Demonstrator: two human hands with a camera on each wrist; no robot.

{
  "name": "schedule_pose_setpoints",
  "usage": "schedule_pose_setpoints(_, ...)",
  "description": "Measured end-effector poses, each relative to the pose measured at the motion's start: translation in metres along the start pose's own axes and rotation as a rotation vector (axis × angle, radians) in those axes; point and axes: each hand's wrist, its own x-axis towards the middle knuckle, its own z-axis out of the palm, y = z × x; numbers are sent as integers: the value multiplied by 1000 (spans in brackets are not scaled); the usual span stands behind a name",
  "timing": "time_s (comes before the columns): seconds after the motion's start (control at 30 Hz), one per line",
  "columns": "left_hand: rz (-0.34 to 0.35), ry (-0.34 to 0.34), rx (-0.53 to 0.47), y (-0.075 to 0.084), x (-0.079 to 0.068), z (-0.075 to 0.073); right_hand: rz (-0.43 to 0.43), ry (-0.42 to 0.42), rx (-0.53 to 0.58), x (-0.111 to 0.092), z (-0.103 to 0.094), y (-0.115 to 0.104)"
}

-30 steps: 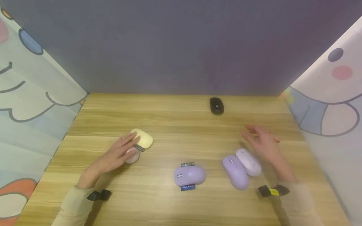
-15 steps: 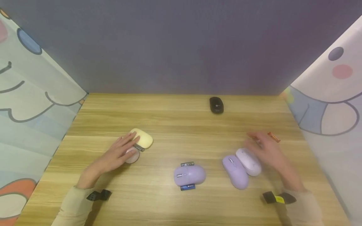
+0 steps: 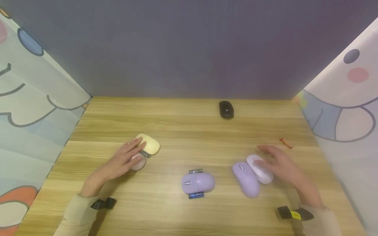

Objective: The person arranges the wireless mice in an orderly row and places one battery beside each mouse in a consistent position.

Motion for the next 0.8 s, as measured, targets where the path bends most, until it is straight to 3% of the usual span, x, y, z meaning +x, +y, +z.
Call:
schedule_pose_setpoints(0.43,10,14,8,-2,1,1,-66,-20,-17,-3,7,6)
schedule_pose_setpoints(0.8,6,6,1,-1,2,0,-63,-22,-16,-1,8,3)
